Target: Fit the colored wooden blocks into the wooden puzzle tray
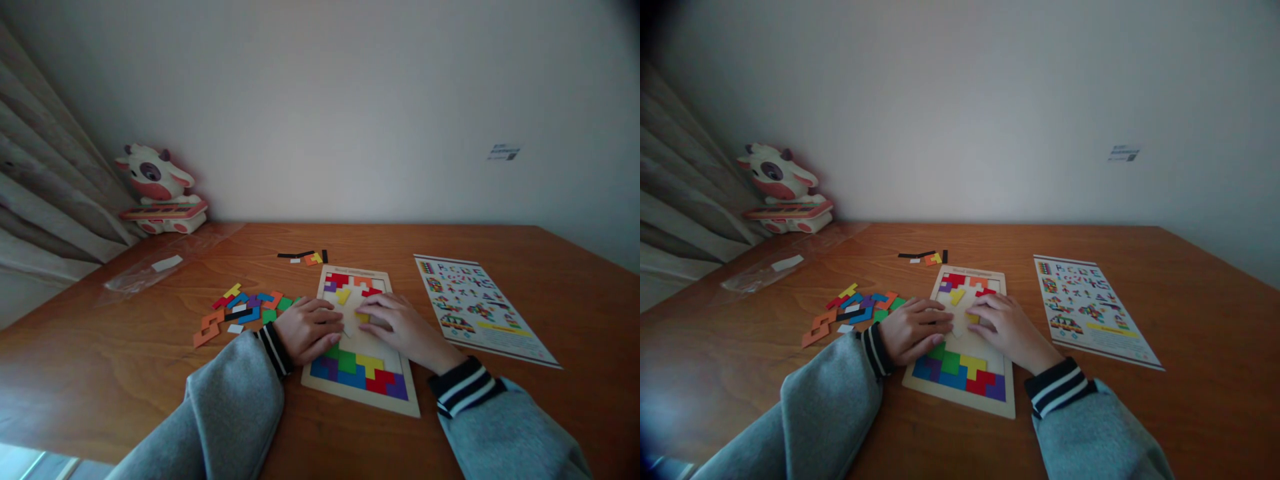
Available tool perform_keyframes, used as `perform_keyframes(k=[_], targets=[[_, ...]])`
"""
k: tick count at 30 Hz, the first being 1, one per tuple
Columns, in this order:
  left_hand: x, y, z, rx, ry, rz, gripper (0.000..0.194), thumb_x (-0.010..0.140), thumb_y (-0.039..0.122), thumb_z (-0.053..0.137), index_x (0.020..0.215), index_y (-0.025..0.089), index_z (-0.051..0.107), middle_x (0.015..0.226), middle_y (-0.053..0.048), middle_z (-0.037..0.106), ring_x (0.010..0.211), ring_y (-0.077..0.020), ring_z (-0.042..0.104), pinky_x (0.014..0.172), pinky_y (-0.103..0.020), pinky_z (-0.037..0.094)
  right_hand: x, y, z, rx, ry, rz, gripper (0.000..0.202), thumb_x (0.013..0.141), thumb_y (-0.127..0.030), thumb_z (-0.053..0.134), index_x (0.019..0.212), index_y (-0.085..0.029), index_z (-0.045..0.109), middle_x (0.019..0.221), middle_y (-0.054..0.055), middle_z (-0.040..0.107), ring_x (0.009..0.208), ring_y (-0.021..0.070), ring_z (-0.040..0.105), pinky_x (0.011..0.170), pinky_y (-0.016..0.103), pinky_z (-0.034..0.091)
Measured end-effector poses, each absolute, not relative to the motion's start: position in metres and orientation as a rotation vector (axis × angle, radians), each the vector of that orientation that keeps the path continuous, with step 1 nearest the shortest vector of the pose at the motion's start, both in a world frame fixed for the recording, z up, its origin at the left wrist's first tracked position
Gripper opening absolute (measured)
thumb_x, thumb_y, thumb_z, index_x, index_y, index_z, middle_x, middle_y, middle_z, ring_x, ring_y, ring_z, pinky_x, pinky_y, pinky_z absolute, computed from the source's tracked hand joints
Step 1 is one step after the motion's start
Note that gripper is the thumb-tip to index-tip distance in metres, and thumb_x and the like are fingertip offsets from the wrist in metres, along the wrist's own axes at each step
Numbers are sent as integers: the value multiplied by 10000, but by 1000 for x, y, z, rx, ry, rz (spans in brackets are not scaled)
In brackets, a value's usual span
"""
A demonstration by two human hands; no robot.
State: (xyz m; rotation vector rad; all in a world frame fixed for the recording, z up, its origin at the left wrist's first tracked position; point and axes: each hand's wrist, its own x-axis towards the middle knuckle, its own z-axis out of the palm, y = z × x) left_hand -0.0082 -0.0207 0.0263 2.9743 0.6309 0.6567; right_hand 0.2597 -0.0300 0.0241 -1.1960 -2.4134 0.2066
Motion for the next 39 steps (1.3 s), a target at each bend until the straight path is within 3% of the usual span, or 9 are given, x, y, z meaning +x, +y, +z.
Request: perform_keyframes(k=[6, 13, 18, 24, 34, 39], targets=[[-9, -22, 29, 2974, 721, 642, 350, 995, 328, 396, 1153, 169, 664, 1176, -96, 680, 1087, -253, 563, 922, -427, 451, 262, -28, 19, -1372, -2353, 193, 261, 923, -392, 586, 1142, -280, 674, 1175, 78, 623, 1119, 281, 557, 920, 480, 419], [-7, -23, 31, 2967, 782, 617, 348, 996, 334, 394, 1146, 169, 662, 1151, -99, 675, 1065, -243, 559, 911, -413, 457, 265, -31, 31, -1431, -2409, 373, 311, 863, -485, 643, 1120, -310, 662, 1172, 61, 621, 1145, 302, 517, 935, 499, 381], [-11, -23, 36, 2925, 846, 703, 363, 996, 312, 375, 1141, 168, 674, 1133, -101, 689, 1018, -240, 577, 880, -402, 471, 282, -32, 36, -1560, -2395, 500, 390, 822, -588, 636, 1117, -333, 654, 1111, 44, 637, 1030, 289, 559, 876, 474, 404], [-25, -20, 41, 2892, 633, 816, 383, 972, 298, 371, 1079, 160, 712, 901, -89, 738, 908, -226, 620, 815, -370, 496, 286, -32, 33, -1540, -2364, 497, 344, 818, -569, 649, 1054, -319, 663, 1008, 37, 650, 948, 265, 578, 830, 438, 416], [-20, -15, 31, 2906, 911, 609, 411, 1009, 342, 331, 1251, 199, 631, 1319, -96, 619, 1195, -274, 546, 963, -460, 436, 261, -36, 26, -1460, -2364, 407, 310, 878, -546, 592, 1050, -292, 635, 1071, 46, 659, 969, 262, 587, 839, 455, 400], [-19, -19, 37, 2895, 720, 752, 360, 978, 284, 383, 1147, 173, 680, 1109, -91, 720, 1055, -240, 608, 902, -407, 458, 254, -35, 22, -1440, -2339, 288, 320, 869, -556, 604, 988, -260, 634, 1051, 58, 664, 986, 270, 586, 859, 472, 392]])
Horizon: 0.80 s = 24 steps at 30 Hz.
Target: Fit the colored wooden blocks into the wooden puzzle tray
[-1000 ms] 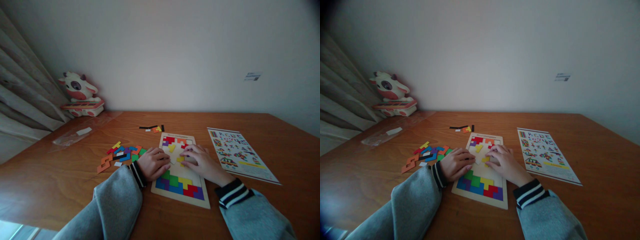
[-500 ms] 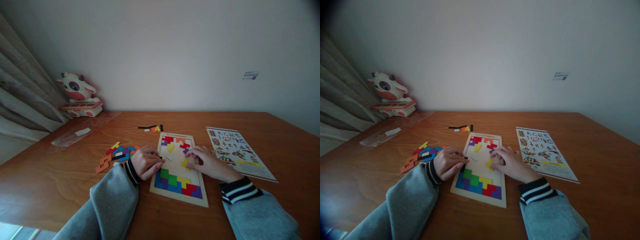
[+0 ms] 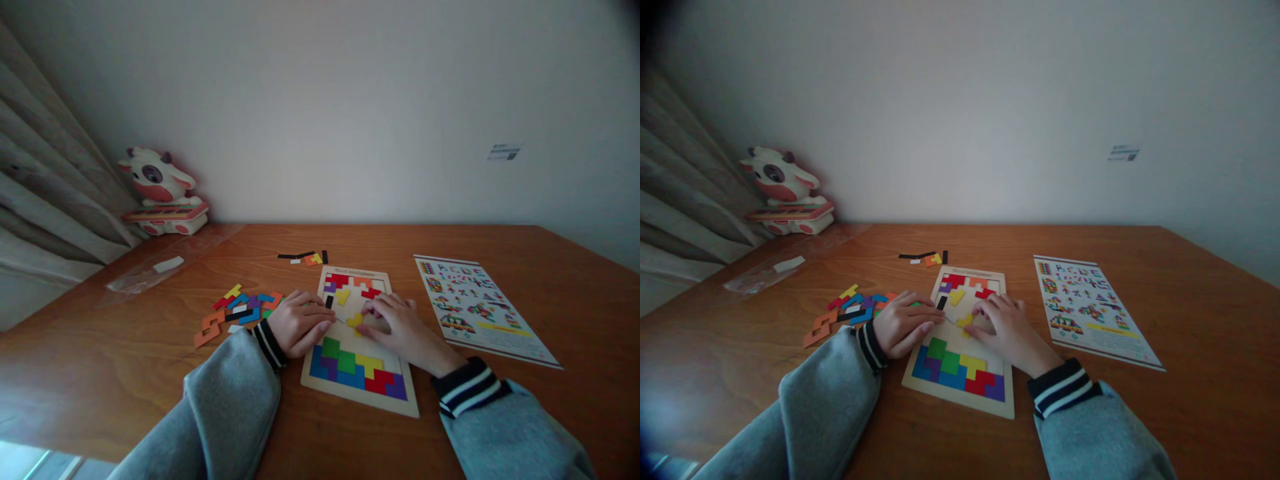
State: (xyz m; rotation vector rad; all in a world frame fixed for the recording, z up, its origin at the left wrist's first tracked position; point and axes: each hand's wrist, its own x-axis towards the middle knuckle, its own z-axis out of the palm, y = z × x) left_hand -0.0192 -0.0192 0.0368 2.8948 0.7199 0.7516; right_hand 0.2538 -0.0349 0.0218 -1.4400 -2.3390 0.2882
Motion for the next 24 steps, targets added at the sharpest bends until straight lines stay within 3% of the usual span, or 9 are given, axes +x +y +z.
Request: perform_keyframes(k=[6, 11, 15, 18, 21, 24], targets=[[-16, -26, 39, 2821, 514, 825, 327, 937, 298, 437, 1044, 166, 717, 858, -94, 731, 877, -210, 669, 821, -364, 502, 263, -36, 27, -1294, -2424, 341, 237, 922, -430, 569, 1099, -292, 646, 1123, 61, 637, 1110, 269, 556, 930, 485, 385], [-14, -28, 38, 2758, 420, 884, 319, 934, 303, 436, 946, 160, 721, 745, -85, 724, 770, -192, 677, 745, -333, 517, 264, -37, 29, -1307, -2445, 386, 243, 890, -464, 613, 1060, -302, 676, 1118, 60, 630, 1139, 287, 544, 950, 504, 400], [-14, -24, 37, 2817, 655, 867, 364, 968, 293, 385, 1008, 154, 719, 864, -102, 739, 888, -214, 666, 815, -352, 509, 259, -38, 32, -1251, -2466, 388, 270, 911, -474, 589, 1113, -322, 682, 1110, 60, 623, 1139, 274, 541, 958, 483, 418], [-14, -21, 32, 2811, 824, 753, 397, 996, 321, 348, 1183, 164, 662, 1069, -103, 726, 1049, -238, 631, 922, -396, 472, 253, -40, 33, -1188, -2511, 366, 289, 942, -461, 545, 1185, -362, 664, 1090, 52, 618, 1101, 254, 556, 951, 468, 426], [-13, -20, 27, 2798, 751, 616, 441, 1024, 330, 272, 1356, 201, 531, 1347, -89, 597, 1256, -239, 524, 1049, -438, 400, 251, -39, 31, -1217, -2501, 284, 281, 938, -468, 546, 1143, -338, 688, 1061, 59, 626, 1079, 264, 563, 927, 477, 433], [-12, -21, 29, 2809, 687, 639, 456, 1019, 334, 261, 1384, 178, 486, 1391, -112, 549, 1264, -239, 510, 1061, -435, 395, 253, -36, 26, -1254, -2441, 212, 285, 909, -491, 584, 1080, -293, 697, 1056, 69, 642, 1072, 273, 570, 916, 485, 440]])
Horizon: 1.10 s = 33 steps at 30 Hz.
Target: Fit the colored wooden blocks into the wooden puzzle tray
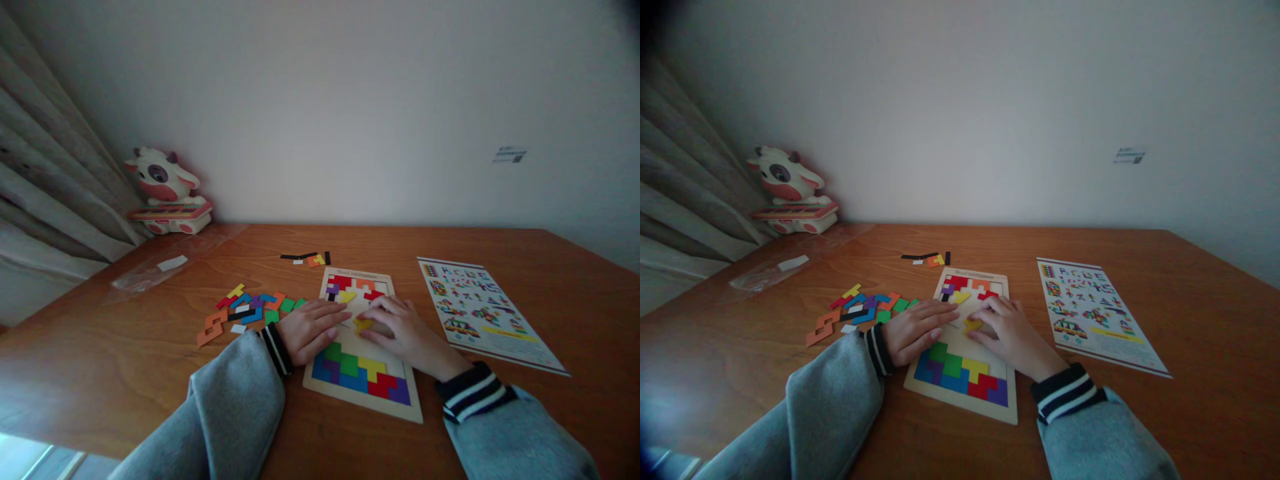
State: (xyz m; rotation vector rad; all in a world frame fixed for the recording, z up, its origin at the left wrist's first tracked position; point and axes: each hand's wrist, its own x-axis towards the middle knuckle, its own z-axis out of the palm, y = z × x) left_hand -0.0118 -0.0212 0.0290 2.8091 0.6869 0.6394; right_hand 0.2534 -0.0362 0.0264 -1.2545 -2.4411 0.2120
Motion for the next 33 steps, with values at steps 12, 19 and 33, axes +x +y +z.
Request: perform_keyframes(k=[12, 19, 33], targets=[[-13, -24, 36, 2660, 708, 722, 425, 1034, 279, 249, 1250, 164, 596, 1179, -87, 693, 1075, -197, 654, 1019, -358, 453, 248, -42, 31, -1208, -2427, 400, 304, 851, -522, 653, 942, -232, 669, 948, 39, 666, 944, 218, 613, 869, 378, 488], [-11, -27, 33, 2620, 647, 674, 461, 1021, 324, 267, 1438, 167, 389, 1426, -103, 512, 1288, -221, 509, 1065, -364, 423, 246, -41, 25, -1162, -2556, 230, 329, 952, -463, 517, 1172, -287, 686, 952, 68, 665, 930, 231, 618, 856, 400, 498], [-9, -25, 33, 2776, 681, 580, 454, 1008, 353, 253, 1397, 226, 450, 1379, -57, 565, 1275, -241, 471, 1093, -429, 270, 267, -39, 36, -1238, -2453, 453, 332, 746, -90, 565, 1047, -216, 625, 1063, 62, 654, 1031, 228, 593, 939, 397, 463]])
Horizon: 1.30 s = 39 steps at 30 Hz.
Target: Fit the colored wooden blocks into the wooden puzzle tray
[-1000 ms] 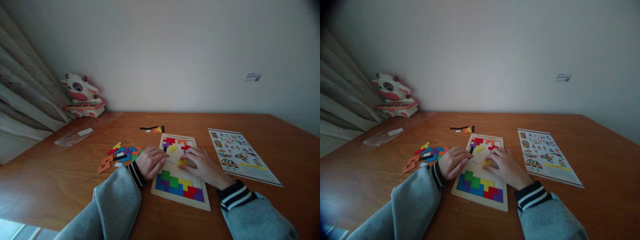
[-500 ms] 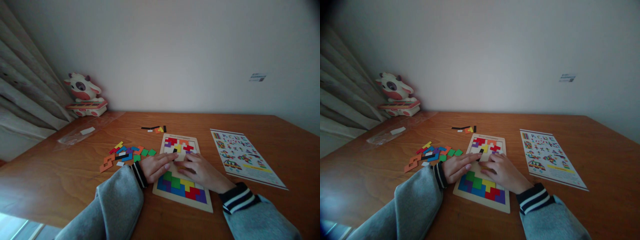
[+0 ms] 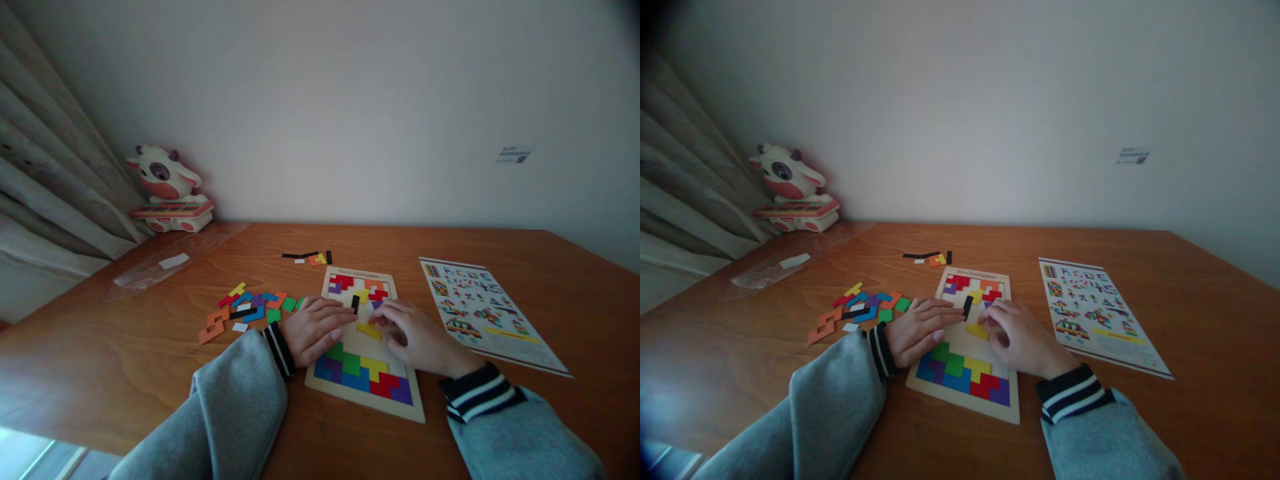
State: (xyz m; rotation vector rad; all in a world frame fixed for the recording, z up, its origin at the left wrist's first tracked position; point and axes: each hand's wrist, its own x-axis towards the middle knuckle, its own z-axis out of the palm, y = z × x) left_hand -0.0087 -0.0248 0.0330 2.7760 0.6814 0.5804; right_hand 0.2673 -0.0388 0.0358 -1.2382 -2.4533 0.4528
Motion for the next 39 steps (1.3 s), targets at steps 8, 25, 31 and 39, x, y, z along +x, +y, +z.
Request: perform_keyframes(k=[8, 25, 31, 39], targets=[[-9, -26, 41, 2746, 832, 692, 439, 1021, 301, 252, 1053, 172, 670, 1008, -72, 728, 1007, -209, 610, 924, -380, 358, 253, -40, 29, -1259, -2403, 487, 234, 893, -358, 610, 1100, -252, 633, 1040, 53, 654, 977, 223, 598, 916, 410, 467], [-10, -26, 44, 2601, 1128, 763, 512, 1039, 301, 207, 917, 179, 689, 944, -65, 717, 892, -200, 609, 837, -364, 388, 228, -47, 27, -1040, -2457, 498, 307, 991, -300, 453, 1213, -255, 661, 1040, 85, 596, 974, 215, 566, 877, 402, 493], [-10, -24, 40, 2584, 1195, 764, 494, 1038, 307, 212, 933, 173, 676, 892, -74, 703, 865, -209, 619, 805, -358, 404, 218, -52, 33, -1116, -2621, 374, 377, 991, -333, 443, 1340, -289, 577, 929, 74, 542, 902, 231, 514, 825, 431, 443], [-10, -25, 44, 2619, 1208, 716, 488, 1044, 322, 212, 948, 176, 667, 861, -80, 684, 873, -211, 617, 814, -353, 415, 216, -55, 39, -1086, -2643, 417, 356, 985, -350, 455, 1316, -355, 586, 937, 52, 529, 927, 224, 502, 863, 427, 403]])
